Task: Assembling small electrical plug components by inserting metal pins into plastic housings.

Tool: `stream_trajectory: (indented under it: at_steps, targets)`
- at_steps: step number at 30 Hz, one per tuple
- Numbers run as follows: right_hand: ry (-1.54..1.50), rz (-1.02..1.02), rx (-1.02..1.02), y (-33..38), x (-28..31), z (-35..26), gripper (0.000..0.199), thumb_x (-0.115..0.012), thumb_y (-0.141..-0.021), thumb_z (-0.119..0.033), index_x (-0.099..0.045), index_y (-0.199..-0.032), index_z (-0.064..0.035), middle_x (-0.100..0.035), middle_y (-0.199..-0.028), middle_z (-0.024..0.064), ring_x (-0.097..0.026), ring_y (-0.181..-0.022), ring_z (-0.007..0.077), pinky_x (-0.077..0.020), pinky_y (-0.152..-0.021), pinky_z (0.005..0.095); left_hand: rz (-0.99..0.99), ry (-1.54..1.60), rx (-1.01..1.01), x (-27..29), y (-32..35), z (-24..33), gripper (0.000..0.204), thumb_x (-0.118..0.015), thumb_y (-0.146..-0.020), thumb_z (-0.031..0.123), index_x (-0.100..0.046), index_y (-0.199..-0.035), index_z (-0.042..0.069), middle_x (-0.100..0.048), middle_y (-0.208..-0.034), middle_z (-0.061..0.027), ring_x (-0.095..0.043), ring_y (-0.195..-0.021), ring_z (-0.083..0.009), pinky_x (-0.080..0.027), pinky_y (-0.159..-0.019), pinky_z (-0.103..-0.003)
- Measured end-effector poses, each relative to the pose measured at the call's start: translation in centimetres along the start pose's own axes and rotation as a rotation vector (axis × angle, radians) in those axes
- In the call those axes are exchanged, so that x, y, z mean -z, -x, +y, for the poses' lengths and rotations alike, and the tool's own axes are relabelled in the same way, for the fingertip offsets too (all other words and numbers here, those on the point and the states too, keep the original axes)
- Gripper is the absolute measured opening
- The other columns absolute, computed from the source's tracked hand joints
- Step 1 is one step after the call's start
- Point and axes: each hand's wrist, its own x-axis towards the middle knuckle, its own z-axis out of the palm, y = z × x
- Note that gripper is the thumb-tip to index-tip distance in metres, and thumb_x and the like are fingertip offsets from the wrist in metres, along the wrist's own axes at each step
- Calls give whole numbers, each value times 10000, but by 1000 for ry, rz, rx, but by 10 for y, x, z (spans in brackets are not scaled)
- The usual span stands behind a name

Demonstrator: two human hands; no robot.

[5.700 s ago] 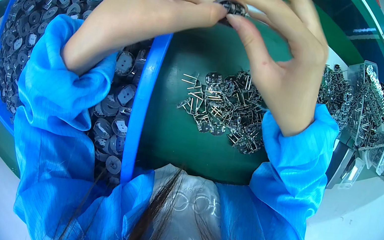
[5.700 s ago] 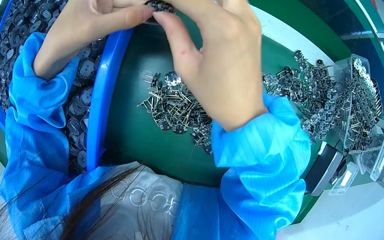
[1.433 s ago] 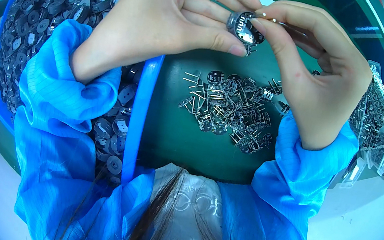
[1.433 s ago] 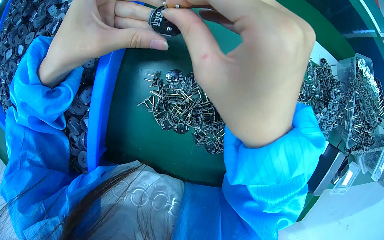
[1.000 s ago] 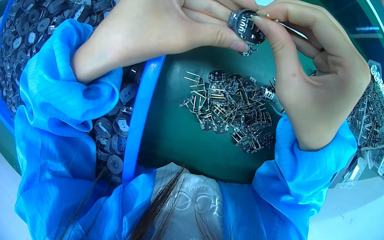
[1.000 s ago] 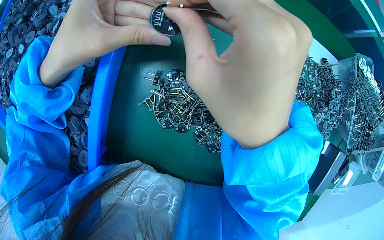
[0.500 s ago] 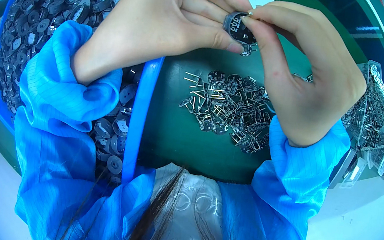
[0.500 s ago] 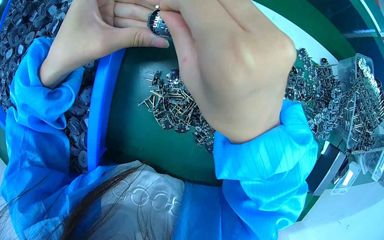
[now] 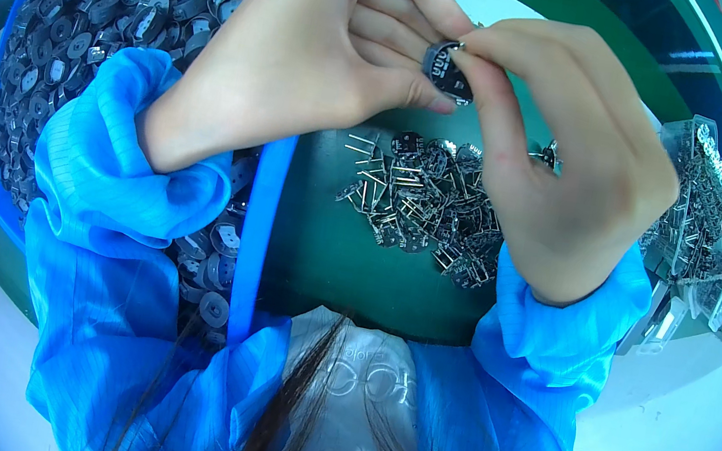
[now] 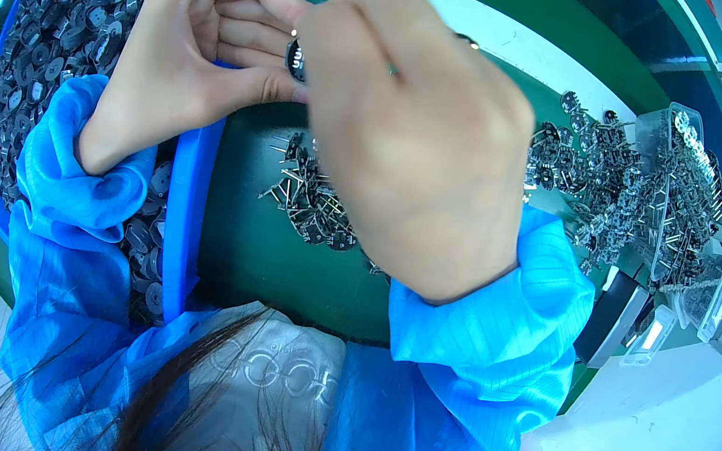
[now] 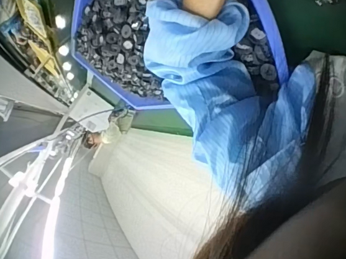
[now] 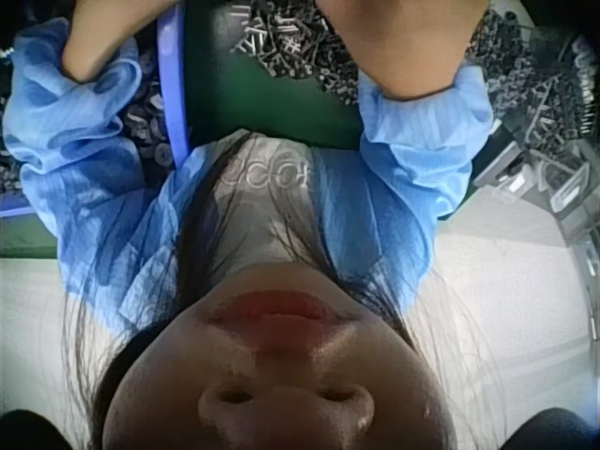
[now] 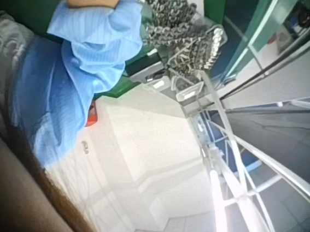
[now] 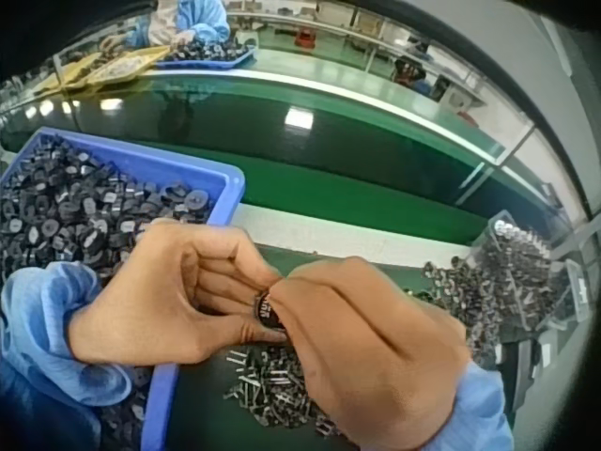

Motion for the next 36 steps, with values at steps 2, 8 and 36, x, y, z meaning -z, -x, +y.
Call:
stream_trajectory:
  at_steps: [2, 8, 36]
  targets:
    - [-10, 16, 64, -5, 3, 5, 172, -718, -670, 86, -657, -804, -3, -650, -782, 76, -647, -705, 184, -512, -629, 254, -58, -99, 41, 2, 0, 3, 301, -641, -725, -150, -538, -973, -16, -636, -1022, -122, -644, -917, -159, -540, -800, -269]
    - [-113, 47, 112, -13, 4, 11, 134, -733, -711, -25, -685, -836, -27, -669, -806, 70, -651, -733, 190, -506, -662, 275, -83, 155, 81, 14, -3, 7, 245, -646, -768, -51, -540, -984, -4, -633, -1041, -105, -616, -967, -121, -486, -856, -244]
    - [-220, -246, -529, -36, -48, 116, 203, -631, -813, -58, -679, -998, 11, -651, -975, 163, -655, -837, 177, -513, -689, 274, 295, -1065, -286, 96, -9, 12, 282, -718, -791, 83, -546, -1006, 19, -585, -1059, -155, -579, -1031, -170, -503, -874, -280]
